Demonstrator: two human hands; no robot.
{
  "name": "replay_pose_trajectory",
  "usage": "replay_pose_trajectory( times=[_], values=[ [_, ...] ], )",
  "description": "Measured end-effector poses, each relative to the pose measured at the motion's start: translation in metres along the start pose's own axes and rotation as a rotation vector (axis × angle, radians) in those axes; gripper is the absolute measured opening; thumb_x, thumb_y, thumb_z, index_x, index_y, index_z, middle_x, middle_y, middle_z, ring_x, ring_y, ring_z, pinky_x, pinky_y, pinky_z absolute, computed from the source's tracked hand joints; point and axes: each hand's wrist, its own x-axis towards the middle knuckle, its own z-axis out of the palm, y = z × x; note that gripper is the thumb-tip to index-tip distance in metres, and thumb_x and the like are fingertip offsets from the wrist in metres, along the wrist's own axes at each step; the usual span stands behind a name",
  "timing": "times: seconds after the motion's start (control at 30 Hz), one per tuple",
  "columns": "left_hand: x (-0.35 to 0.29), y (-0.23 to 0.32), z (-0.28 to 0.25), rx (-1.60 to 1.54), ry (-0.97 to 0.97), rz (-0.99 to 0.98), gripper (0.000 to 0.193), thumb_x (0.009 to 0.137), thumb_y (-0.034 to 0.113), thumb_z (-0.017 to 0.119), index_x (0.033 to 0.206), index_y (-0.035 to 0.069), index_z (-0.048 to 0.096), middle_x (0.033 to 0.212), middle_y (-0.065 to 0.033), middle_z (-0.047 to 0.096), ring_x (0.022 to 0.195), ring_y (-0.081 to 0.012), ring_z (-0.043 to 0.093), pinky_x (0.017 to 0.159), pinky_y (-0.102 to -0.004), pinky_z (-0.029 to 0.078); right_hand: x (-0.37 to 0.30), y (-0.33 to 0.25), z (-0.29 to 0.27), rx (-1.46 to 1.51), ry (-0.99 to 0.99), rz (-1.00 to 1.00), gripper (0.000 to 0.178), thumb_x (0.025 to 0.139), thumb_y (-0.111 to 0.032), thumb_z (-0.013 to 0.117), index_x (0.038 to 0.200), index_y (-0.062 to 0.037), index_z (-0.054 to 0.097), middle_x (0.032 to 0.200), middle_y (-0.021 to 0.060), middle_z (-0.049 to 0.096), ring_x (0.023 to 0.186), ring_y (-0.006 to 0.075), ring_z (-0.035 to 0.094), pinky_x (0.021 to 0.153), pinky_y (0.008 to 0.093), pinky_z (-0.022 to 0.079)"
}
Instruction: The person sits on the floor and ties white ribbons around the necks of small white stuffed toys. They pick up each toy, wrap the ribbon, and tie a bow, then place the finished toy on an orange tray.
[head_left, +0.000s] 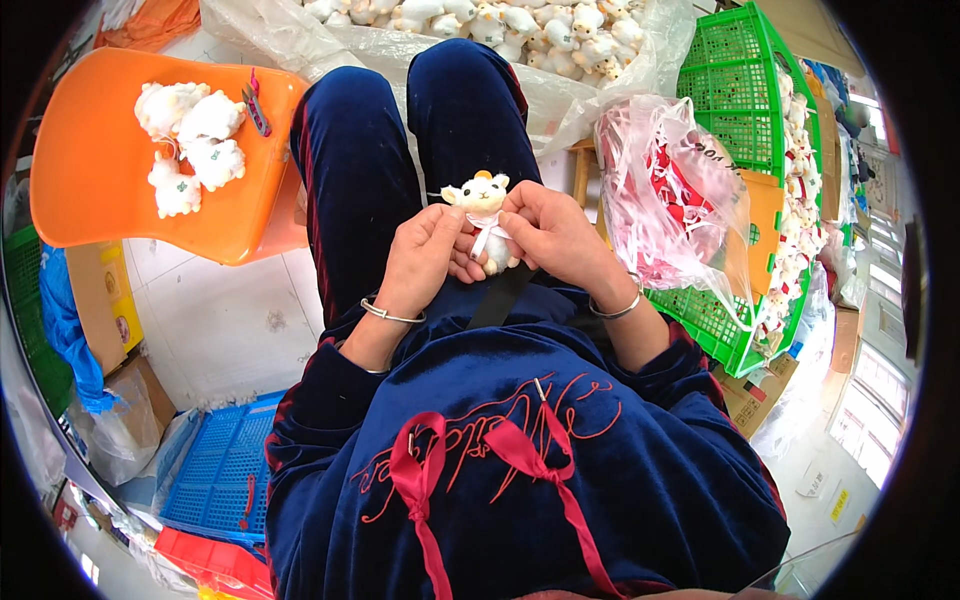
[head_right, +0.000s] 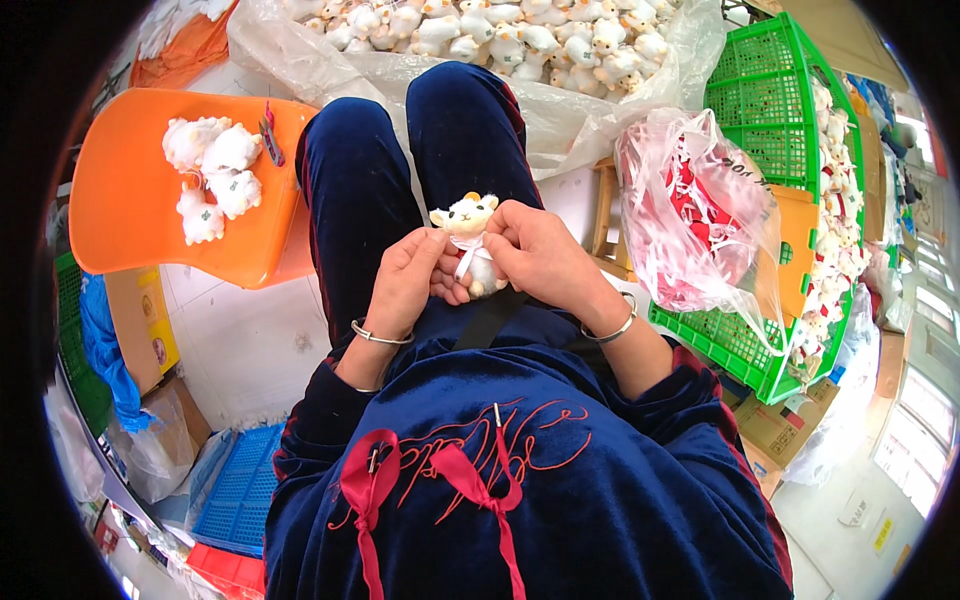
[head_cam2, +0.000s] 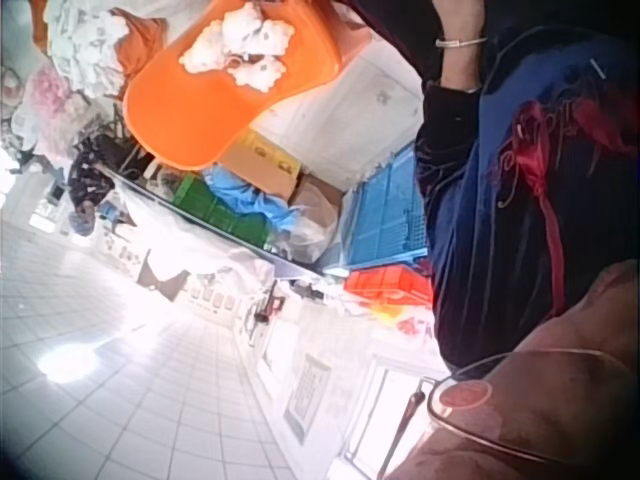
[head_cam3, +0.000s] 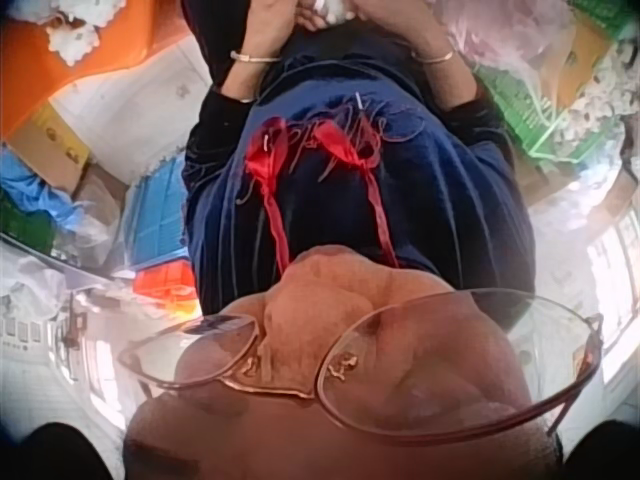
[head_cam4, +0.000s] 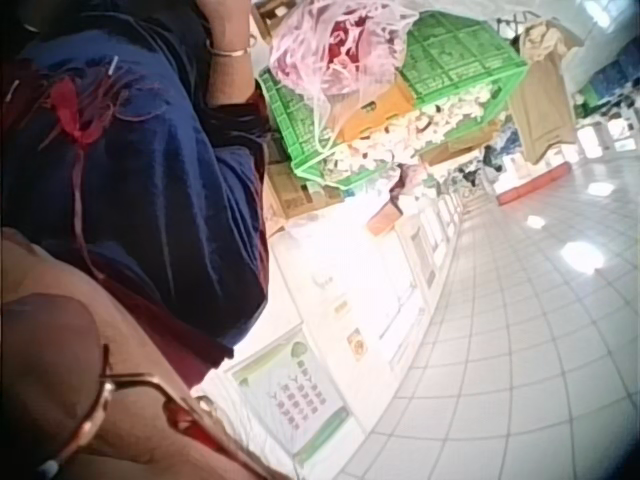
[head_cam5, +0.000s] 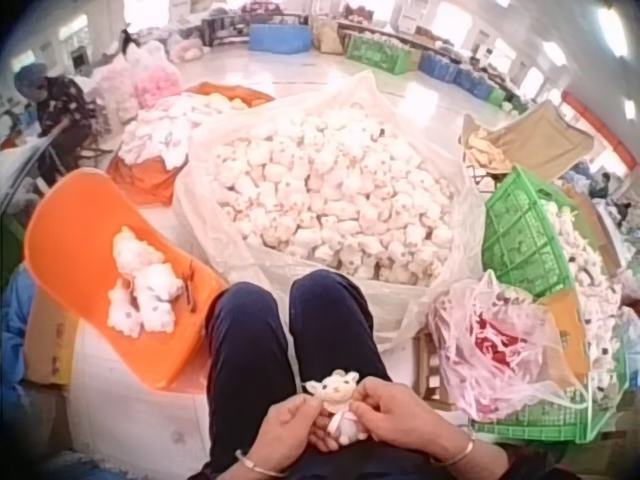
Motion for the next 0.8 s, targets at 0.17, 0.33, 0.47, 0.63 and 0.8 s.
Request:
replay_pose_trajectory(
  times=[0.17, 0.33, 0.47, 0.63, 0.8],
  values=[
    [-0.0047, 0.0012, 0.0094, 0.097, 0.061, 0.050, 0.016, 0.100, 0.012, 0.063, 0.104, -0.003, 0.060, 0.078, -0.0110, 0.071, 0.059, -0.0126, 0.068, 0.053, -0.0222, 0.053, 0.0001, -0.0009, 0.0001, 0.011, 0.000, 0.002, 0.011, 0.101, -0.012, 0.058, 0.096, -0.0025, 0.057, 0.067, -0.0006, 0.059, 0.051, 0.0037, 0.049, 0.045, 0.0212, 0.037],
    [-0.0041, 0.0024, 0.0107, 0.161, 0.063, 0.051, 0.016, 0.098, 0.011, 0.067, 0.104, -0.002, 0.060, 0.074, -0.0074, 0.070, 0.058, -0.0095, 0.066, 0.052, -0.0204, 0.051, -0.0003, 0.0010, 0.0002, 0.009, -0.003, -0.008, 0.011, 0.102, -0.012, 0.059, 0.096, -0.0026, 0.057, 0.067, -0.0006, 0.059, 0.051, 0.0037, 0.049, 0.045, 0.0210, 0.037],
    [-0.0009, -0.0019, 0.0071, 0.170, 0.033, 0.062, 0.014, 0.098, 0.012, 0.068, 0.103, 0.000, 0.062, 0.073, -0.0060, 0.070, 0.056, -0.0081, 0.065, 0.052, -0.0194, 0.050, 0.0005, 0.0013, 0.0011, -0.006, -0.003, -0.014, 0.011, 0.102, -0.012, 0.059, 0.097, -0.0026, 0.057, 0.068, -0.0005, 0.059, 0.051, 0.0038, 0.049, 0.046, 0.0209, 0.037],
    [0.0002, -0.0054, 0.0062, 0.134, 0.009, 0.093, 0.012, 0.098, 0.011, 0.067, 0.099, 0.002, 0.059, 0.072, -0.0059, 0.069, 0.055, -0.0078, 0.063, 0.051, -0.0195, 0.049, -0.0025, -0.0011, 0.0019, 0.007, 0.031, 0.001, 0.013, 0.099, -0.010, 0.062, 0.093, 0.0000, 0.056, 0.069, 0.0032, 0.063, 0.056, 0.0065, 0.052, 0.050, 0.0257, 0.041],
    [-0.0009, -0.0039, 0.0089, 0.158, 0.034, 0.109, 0.009, 0.097, 0.007, 0.063, 0.098, 0.002, 0.056, 0.072, -0.0070, 0.069, 0.056, -0.0082, 0.064, 0.050, -0.0207, 0.050, -0.0084, 0.0059, 0.0005, -0.031, 0.078, -0.073, 0.014, 0.096, -0.009, 0.065, 0.095, 0.0009, 0.056, 0.071, 0.0039, 0.063, 0.061, 0.0074, 0.054, 0.054, 0.0260, 0.042]
  ],
)
